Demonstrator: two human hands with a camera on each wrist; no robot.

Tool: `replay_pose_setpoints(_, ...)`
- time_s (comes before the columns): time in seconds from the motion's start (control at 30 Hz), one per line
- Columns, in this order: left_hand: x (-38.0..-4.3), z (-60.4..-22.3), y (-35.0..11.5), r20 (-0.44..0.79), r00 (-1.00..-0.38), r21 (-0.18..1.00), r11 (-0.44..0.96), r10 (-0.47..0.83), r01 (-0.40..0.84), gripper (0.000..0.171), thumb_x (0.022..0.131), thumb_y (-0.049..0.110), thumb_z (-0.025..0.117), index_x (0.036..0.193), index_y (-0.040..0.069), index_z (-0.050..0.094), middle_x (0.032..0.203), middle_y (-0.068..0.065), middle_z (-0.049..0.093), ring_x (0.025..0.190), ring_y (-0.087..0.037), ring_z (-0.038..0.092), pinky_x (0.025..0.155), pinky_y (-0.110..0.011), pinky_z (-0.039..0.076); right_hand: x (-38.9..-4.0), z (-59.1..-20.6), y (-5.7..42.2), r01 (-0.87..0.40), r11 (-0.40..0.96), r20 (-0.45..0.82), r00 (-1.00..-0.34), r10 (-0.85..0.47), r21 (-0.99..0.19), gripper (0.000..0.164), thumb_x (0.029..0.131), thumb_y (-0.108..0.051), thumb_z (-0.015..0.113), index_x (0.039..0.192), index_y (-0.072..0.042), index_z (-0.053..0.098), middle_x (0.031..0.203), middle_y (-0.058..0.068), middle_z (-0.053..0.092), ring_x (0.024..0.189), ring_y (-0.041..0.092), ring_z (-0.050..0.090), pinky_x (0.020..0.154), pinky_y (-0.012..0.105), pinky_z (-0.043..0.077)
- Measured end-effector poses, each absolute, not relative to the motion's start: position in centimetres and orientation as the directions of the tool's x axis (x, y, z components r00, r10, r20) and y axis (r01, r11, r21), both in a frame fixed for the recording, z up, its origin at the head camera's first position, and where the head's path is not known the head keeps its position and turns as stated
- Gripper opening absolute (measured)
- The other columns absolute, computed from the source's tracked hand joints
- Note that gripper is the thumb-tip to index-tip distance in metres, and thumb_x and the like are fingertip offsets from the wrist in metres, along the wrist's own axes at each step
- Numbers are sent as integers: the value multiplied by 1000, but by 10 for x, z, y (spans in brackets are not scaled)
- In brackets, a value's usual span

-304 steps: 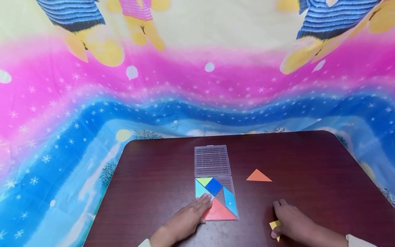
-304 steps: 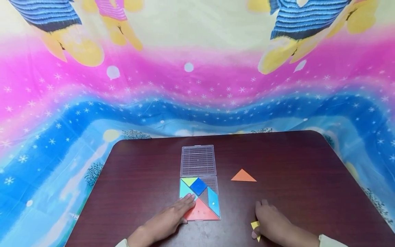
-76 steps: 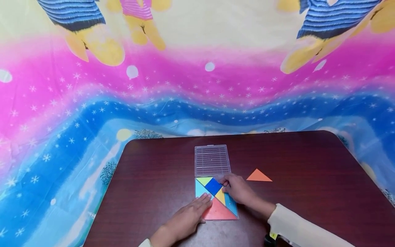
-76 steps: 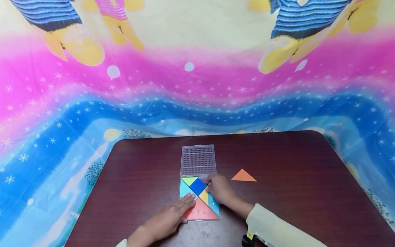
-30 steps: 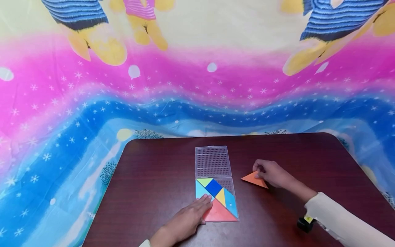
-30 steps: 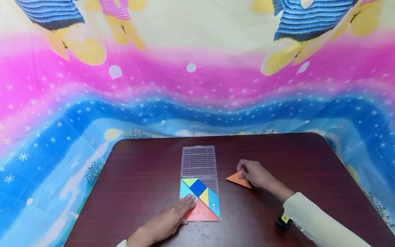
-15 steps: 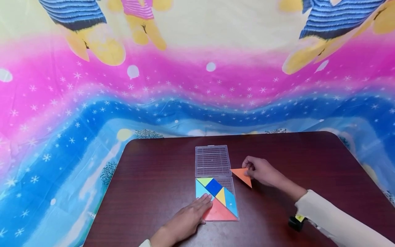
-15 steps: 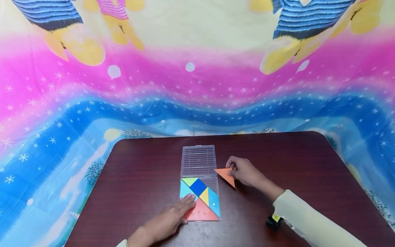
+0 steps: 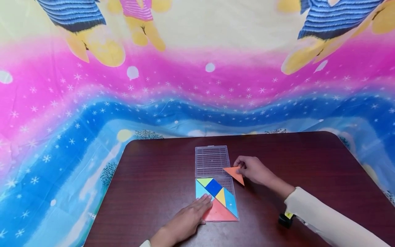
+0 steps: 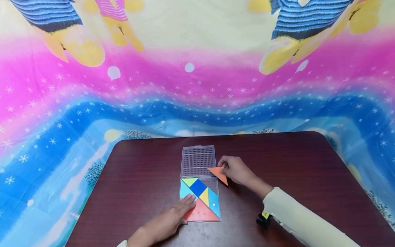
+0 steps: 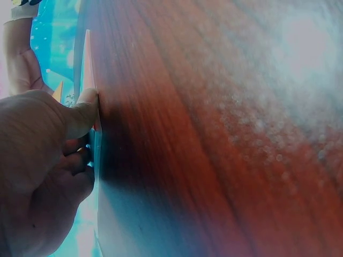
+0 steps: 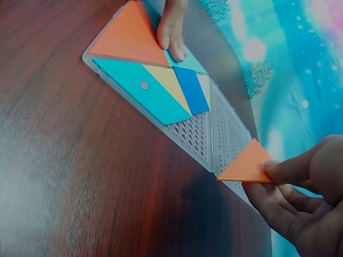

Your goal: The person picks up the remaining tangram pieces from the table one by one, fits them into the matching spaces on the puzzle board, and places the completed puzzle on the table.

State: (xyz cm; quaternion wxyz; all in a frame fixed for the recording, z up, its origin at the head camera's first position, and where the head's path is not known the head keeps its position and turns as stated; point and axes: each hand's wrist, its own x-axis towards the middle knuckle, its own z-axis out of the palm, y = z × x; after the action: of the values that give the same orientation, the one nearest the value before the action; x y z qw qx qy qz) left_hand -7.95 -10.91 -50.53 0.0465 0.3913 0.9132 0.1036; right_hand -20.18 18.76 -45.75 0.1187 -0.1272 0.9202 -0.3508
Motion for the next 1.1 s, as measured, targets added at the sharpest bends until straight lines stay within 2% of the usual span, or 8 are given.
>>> replay_pose_setpoints(0.23,-81,-506,-110,-38,-698,251,683,715,686,56,103,22,61,156,12,44,165,-5,40,153,-21,38,121,-39,42,-203,-462,174,-118,719,-168,-935,-314,-685,9,94,-5,72,102,-8,69,89,3,67,77,14,59,66,27,58)
replay_pose_setpoints(0.53,-82,-508,-110,9,-686,235,666,727,708,55,102,20,62,154,10,47,163,-7,42,152,-22,40,120,-39,43,-203,-467,160,-120,724,-176,-931,-319,-679,6,93,-4,72,95,-9,69,82,2,66,70,13,58,62,26,56)
replay_pose_setpoints(1.1,-82,-509,-110,-6,-687,237,668,727,705,54,103,21,60,154,10,47,163,-6,42,152,-21,39,120,-38,43,-199,-483,142,-25,752,-255,-933,-255,-658,10,90,-6,77,92,-10,68,77,2,61,65,15,57,59,24,54)
